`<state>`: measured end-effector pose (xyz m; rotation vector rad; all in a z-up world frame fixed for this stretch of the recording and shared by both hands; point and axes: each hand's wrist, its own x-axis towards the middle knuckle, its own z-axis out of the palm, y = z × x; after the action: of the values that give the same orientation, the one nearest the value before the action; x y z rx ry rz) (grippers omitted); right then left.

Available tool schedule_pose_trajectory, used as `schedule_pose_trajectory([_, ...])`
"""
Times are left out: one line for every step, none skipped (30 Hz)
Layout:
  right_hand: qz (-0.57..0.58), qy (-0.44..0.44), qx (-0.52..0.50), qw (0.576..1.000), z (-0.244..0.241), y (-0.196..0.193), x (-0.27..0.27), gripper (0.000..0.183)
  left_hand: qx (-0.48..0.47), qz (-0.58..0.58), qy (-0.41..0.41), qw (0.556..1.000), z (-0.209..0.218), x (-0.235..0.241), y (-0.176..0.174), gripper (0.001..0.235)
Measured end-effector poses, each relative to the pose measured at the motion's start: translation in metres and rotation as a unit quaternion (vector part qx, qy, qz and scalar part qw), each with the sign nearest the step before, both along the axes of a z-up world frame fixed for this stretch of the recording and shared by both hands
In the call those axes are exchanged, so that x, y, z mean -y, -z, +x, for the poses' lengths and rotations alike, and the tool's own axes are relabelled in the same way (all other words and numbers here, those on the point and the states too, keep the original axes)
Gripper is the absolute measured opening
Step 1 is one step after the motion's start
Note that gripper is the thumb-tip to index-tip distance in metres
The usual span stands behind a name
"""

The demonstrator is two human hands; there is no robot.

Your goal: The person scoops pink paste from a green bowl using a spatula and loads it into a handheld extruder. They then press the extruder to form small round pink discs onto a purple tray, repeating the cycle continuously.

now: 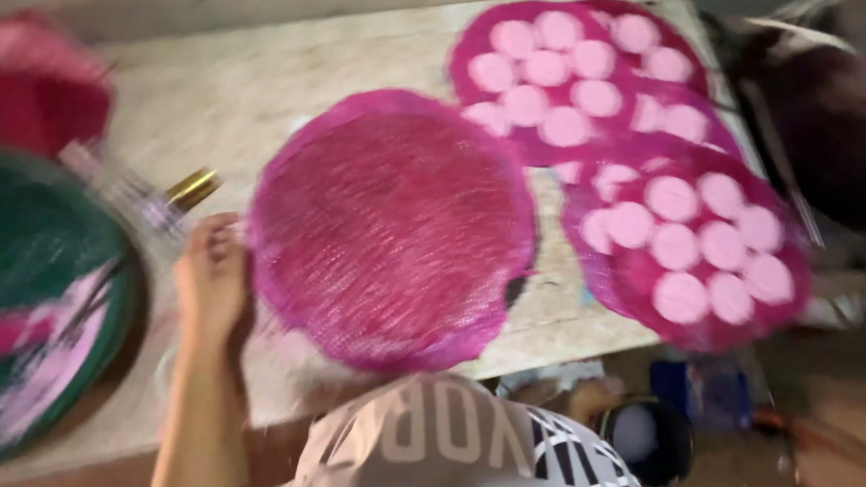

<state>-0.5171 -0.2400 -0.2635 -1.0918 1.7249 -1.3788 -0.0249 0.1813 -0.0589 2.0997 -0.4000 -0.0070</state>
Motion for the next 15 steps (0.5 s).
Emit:
schedule_pose_trajectory([-0.017, -0.009, -0.022, 1.000, 0.011, -0.002, -0.004, 0.038, 0.017, 0.030, -0.011, 0.999, -0.008, -0.017, 0.008, 0.027])
schedule_pose_trajectory([-0.059, -0.024, -0.048, 0.997, 0.017, -0.005, -0.008, 0.039, 0.053, 0.021, -0.010, 0.998, -0.015, -0.031, 0.016, 0.028])
schedule_pose_trajectory([-0.110, -0.033, -0.067, 0.991, 0.025, -0.008, -0.010, 0.040, 0.092, 0.011, -0.002, 0.996, -0.018, -0.040, 0.025, 0.028])
schedule_pose_trajectory([-0.164, -0.044, -0.082, 0.982, 0.040, -0.016, -0.012, 0.041, 0.076, 0.050, -0.006, 0.996, -0.025, -0.052, 0.033, 0.030])
schedule_pose_trajectory([-0.225, -0.059, -0.087, 0.969, 0.056, -0.028, -0.013, 0.043, 0.061, 0.084, -0.005, 0.995, -0.028, -0.058, 0.041, 0.031])
schedule_pose_trajectory([-0.285, -0.077, -0.084, 0.952, 0.077, -0.043, -0.012, 0.044, 0.076, 0.123, 0.007, 0.990, -0.030, -0.065, 0.047, 0.035])
schedule_pose_trajectory([-0.335, -0.099, -0.083, 0.933, 0.093, -0.061, -0.017, 0.045, 0.083, 0.163, 0.023, 0.983, -0.037, -0.074, 0.053, 0.038])
schedule_pose_trajectory([-0.365, -0.126, -0.068, 0.920, 0.117, -0.079, -0.020, 0.046, 0.089, 0.203, 0.040, 0.974, -0.045, -0.083, 0.058, 0.042])
schedule_pose_trajectory([-0.352, -0.154, -0.035, 0.922, 0.141, -0.093, -0.035, 0.042, 0.094, 0.228, 0.031, 0.969, -0.049, -0.095, 0.061, 0.048])
schedule_pose_trajectory([-0.339, -0.182, -0.002, 0.923, 0.169, -0.106, -0.050, 0.038, 0.098, 0.253, 0.022, 0.962, -0.054, -0.104, 0.064, 0.055])
schedule_pose_trajectory([-0.324, -0.208, 0.029, 0.922, 0.201, -0.118, -0.065, 0.034, 0.102, 0.278, 0.016, 0.955, -0.062, -0.111, 0.067, 0.063])
schedule_pose_trajectory([-0.322, -0.288, 0.020, 0.902, 0.238, -0.127, -0.088, 0.028, 0.094, 0.277, 0.006, 0.956, -0.072, -0.116, 0.068, 0.062])
schedule_pose_trajectory([-0.164, -0.399, 0.119, 0.894, 0.273, -0.133, -0.120, 0.028, 0.088, 0.275, -0.002, 0.957, -0.076, -0.122, 0.069, 0.061])
schedule_pose_trajectory([-0.320, -0.493, -0.101, 0.803, 0.302, -0.139, -0.157, 0.020, 0.083, 0.274, -0.010, 0.958, -0.079, -0.128, 0.070, 0.061])
schedule_pose_trajectory([-0.276, -0.609, -0.110, 0.735, 0.334, -0.146, -0.194, 0.023, 0.056, 0.319, 0.001, 0.946, -0.080, -0.135, 0.071, 0.062])
